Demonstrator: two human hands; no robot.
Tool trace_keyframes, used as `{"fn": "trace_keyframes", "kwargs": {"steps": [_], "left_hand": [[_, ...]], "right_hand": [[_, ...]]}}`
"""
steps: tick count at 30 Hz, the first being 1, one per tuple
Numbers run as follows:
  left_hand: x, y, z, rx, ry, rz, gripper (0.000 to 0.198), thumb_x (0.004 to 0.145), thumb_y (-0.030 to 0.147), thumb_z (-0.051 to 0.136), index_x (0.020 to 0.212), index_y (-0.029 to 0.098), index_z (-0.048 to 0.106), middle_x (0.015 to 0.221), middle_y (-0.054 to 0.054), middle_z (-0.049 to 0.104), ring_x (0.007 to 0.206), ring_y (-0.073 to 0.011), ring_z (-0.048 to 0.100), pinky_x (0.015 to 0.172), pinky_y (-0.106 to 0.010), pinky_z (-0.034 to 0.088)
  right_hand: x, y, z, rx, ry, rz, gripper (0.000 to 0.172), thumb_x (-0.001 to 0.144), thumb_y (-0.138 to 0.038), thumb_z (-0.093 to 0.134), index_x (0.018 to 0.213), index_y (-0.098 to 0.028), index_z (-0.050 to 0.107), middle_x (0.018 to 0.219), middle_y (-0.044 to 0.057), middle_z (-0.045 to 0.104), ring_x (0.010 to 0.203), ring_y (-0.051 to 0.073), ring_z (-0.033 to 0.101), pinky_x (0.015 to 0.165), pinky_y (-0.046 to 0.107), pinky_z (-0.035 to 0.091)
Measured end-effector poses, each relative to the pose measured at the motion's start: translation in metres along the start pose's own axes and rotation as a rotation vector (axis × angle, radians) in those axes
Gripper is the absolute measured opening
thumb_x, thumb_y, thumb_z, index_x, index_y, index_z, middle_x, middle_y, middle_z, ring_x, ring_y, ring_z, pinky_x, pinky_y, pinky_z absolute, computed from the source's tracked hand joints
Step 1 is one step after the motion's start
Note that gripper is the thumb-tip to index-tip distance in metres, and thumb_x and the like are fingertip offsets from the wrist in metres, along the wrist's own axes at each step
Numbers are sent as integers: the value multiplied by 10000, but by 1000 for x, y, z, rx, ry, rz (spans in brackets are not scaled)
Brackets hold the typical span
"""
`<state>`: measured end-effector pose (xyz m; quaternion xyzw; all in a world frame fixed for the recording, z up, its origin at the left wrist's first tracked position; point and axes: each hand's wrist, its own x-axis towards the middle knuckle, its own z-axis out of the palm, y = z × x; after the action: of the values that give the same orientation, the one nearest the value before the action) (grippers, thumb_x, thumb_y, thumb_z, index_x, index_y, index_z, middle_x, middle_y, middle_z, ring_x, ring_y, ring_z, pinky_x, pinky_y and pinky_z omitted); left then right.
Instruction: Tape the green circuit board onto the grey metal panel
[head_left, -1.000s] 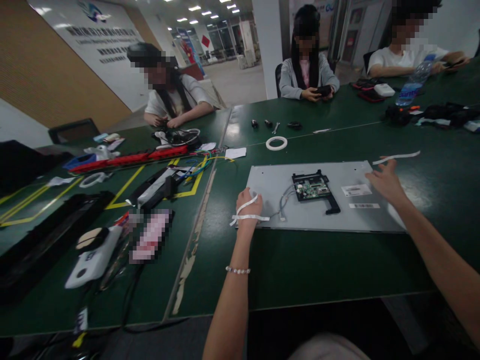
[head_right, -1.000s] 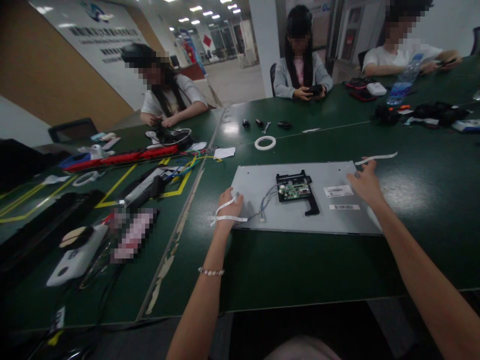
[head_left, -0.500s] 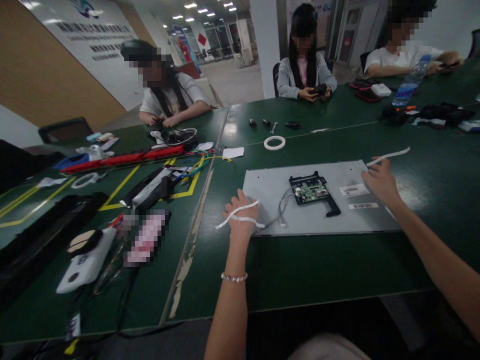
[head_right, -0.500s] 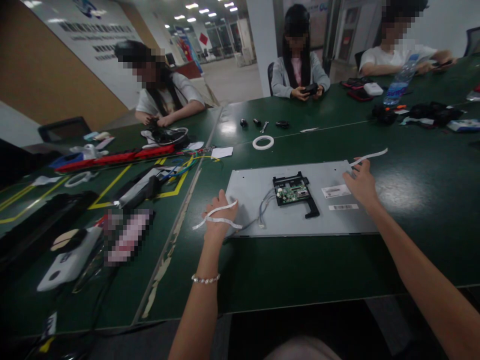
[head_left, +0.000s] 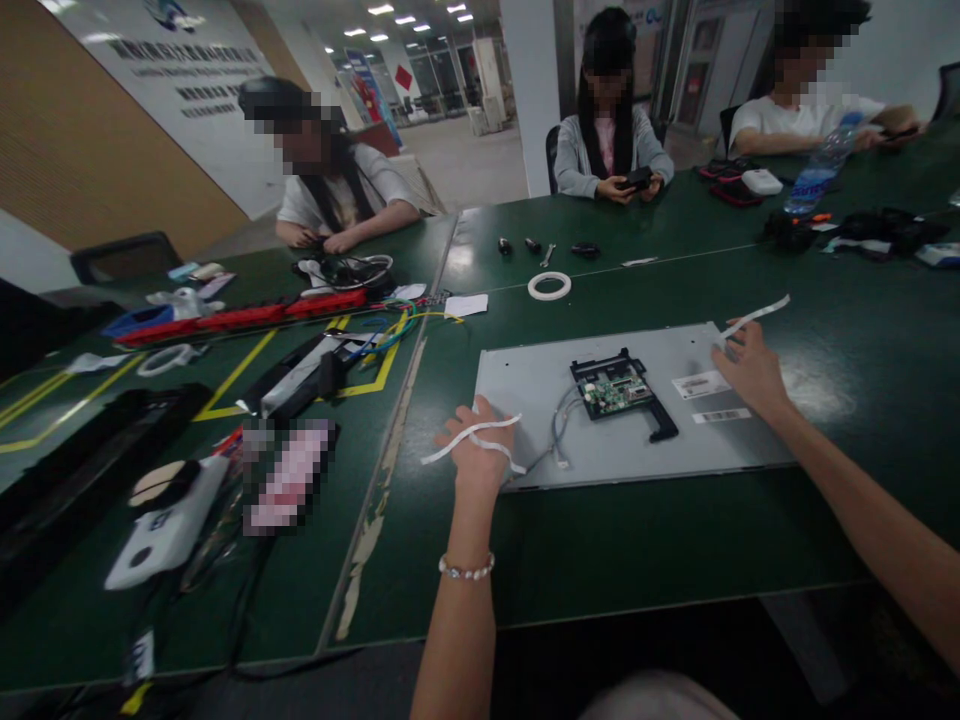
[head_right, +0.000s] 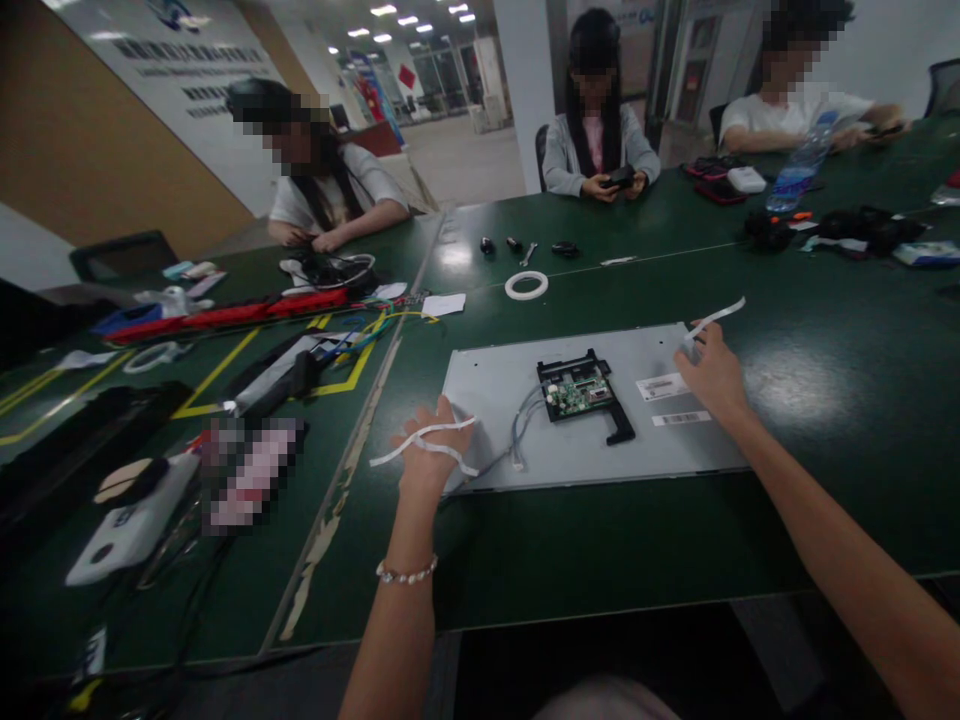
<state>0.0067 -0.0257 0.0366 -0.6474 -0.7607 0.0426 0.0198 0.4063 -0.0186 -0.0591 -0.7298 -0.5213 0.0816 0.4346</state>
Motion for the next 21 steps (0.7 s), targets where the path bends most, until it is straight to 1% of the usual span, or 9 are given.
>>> {"fn": "trace_keyframes", "kwargs": {"steps": [3,6,9,11,13,14,17,19,21], "left_hand": [[-3,0,-2,1,-18,12,562,879,470,479,1319,121,500,1142,-247,566,1046,-410,562,877,-586,412],[-2,-1,2,-12,-9,4,574,880,466,484,1341,125,481,1153,-247,568,1058,-414,556,901,-623,379],[2,1,7,-28,71,-31,591,888,454,479,1377,125,441,1185,-249,565,1147,-420,501,946,-654,330],[5,6,9,-59,157,-4,580,901,447,457,1389,137,424,1253,-238,540,1245,-407,422,990,-660,291],[7,13,11,-131,196,92,567,910,457,438,1396,166,411,1351,-206,487,1326,-373,344,1037,-643,260],[8,17,12,-179,185,158,567,912,468,434,1401,183,402,1397,-184,456,1353,-351,315,1059,-623,255],[9,29,19,-319,80,358,610,903,505,444,1431,214,350,1488,-130,371,1405,-297,255,1102,-558,255],[9,36,26,-375,11,466,662,885,537,464,1450,228,313,1524,-110,321,1429,-288,213,1115,-561,232],[9,42,32,-401,-30,551,714,857,565,496,1460,243,288,1545,-99,282,1442,-292,180,1119,-581,204]], "right_hand": [[1,1,1,-15,-11,-14,585,778,-347,572,1323,-204,413,1250,130,579,1096,266,602,939,445,475],[1,1,1,-45,-22,-21,583,778,-334,575,1323,-204,415,1250,133,577,1078,271,607,924,451,482],[1,-1,0,-67,-32,-39,587,775,-323,578,1325,-206,411,1251,133,573,1070,276,608,913,459,484],[1,-2,-1,-79,-31,-51,590,771,-314,578,1326,-208,408,1258,132,567,1071,276,606,910,457,484],[2,-2,-1,-99,-30,-59,585,767,-302,577,1320,-204,413,1255,134,566,1065,276,607,904,450,485],[2,-1,-1,-111,-29,-64,580,768,-296,574,1318,-200,415,1249,135,569,1063,275,607,901,445,486],[2,1,0,-142,-29,-82,565,776,-292,558,1314,-191,418,1228,133,579,1067,278,601,890,434,488],[2,1,0,-159,-33,-87,561,781,-295,551,1316,-190,417,1218,132,583,1067,282,600,883,433,490],[2,2,1,-179,-38,-82,561,781,-300,550,1314,-187,420,1205,135,587,1064,288,599,880,437,488]]}}
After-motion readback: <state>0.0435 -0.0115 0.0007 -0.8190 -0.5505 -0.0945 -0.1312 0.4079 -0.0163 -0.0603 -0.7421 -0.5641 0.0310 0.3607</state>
